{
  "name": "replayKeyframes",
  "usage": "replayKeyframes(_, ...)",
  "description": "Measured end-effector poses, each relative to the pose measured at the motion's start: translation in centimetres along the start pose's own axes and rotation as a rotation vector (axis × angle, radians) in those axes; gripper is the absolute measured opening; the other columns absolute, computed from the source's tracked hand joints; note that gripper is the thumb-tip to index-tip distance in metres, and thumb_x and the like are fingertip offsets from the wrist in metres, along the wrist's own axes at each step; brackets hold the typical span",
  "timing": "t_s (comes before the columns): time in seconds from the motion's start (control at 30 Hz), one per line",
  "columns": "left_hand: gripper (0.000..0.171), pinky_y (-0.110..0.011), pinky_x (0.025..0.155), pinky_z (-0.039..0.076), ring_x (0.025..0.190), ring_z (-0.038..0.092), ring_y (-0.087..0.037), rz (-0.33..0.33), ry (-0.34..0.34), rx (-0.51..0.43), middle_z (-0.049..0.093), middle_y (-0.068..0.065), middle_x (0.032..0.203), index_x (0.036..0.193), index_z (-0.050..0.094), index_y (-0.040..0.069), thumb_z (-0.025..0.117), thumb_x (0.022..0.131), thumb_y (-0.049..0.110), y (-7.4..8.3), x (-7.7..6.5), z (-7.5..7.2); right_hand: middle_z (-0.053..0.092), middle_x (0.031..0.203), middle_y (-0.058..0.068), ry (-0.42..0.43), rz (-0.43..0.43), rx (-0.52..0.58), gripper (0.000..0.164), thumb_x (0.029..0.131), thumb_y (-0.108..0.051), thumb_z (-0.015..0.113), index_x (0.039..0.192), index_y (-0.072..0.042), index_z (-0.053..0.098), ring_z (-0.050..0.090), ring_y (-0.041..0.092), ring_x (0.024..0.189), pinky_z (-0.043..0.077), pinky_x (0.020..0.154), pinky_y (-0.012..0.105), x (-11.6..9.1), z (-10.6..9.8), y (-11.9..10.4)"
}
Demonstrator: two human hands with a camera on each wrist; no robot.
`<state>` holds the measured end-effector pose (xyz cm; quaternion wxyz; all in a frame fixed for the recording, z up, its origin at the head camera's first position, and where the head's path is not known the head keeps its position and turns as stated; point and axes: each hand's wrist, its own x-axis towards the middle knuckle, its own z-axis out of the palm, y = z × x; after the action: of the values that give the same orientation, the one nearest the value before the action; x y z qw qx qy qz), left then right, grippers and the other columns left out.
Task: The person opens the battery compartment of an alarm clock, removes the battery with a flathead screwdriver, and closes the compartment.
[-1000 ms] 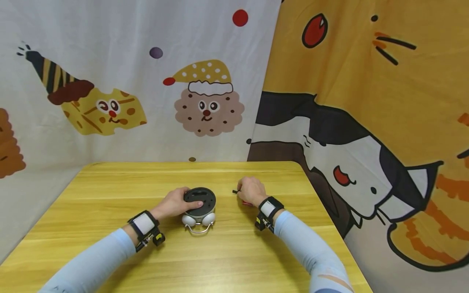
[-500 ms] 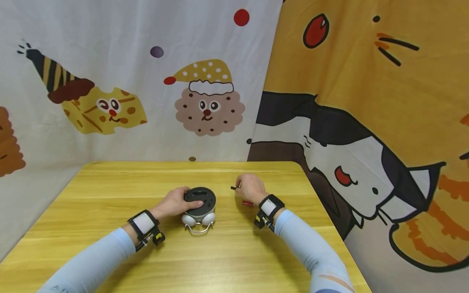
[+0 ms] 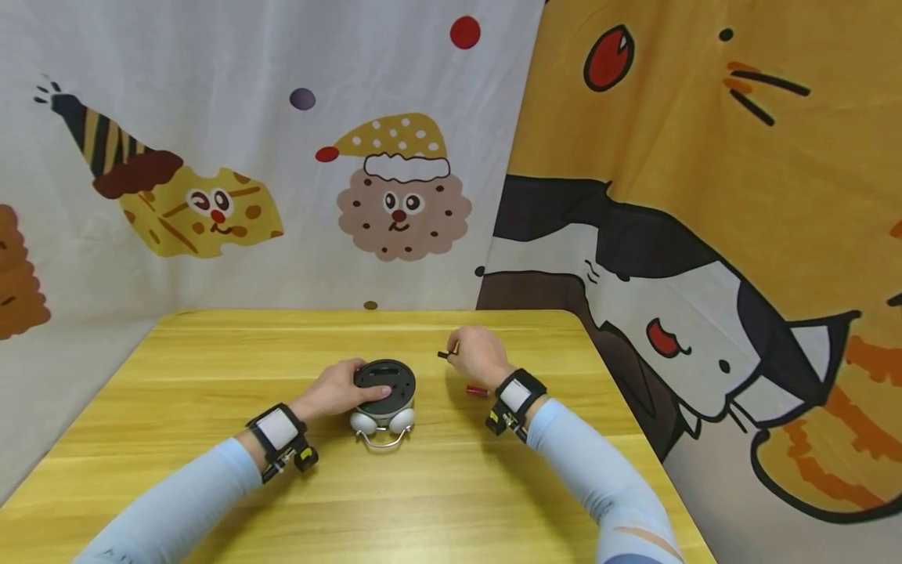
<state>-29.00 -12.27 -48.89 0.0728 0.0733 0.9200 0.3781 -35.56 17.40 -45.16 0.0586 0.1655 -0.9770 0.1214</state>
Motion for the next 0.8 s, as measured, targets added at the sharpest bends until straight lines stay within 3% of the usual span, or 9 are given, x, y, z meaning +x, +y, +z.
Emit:
replayKeyframes(0.43, 0.087, -0.055, 0.111, 0.058, 0.129, 0.072, -0.036, -0.014, 0.004, -0.003, 0.074, -0.025, 0.142, 0.151, 0.062, -0.004, 0.087, 0.095, 0.057, 0.0, 0.2, 0.1, 0.083, 0.095, -0.001, 0.028, -0.071, -0.020, 0.009, 0.098, -0.026, 0.088, 0.105, -0.020, 0.088, 0.068, 0.013, 0.076, 0.047, 0.058, 0.026, 0.0, -0.6, -1.7)
replayKeyframes(0.8, 0.085, -0.054, 0.109, 0.059, 0.125, 0.073, -0.034, -0.011, 0.001, -0.002, 0.076, -0.023, 0.139, 0.150, 0.063, -0.003, 0.088, 0.095, 0.056, -0.1, 0.2, 0.1, 0.085, 0.096, -0.001, 0.114, -0.135, -0.014, 0.007, 0.098, -0.025, 0.089, 0.104, -0.020, 0.089, 0.074, 0.015, 0.080, 0.049, 0.057, 0.025, 0.1, -0.8, -2.8)
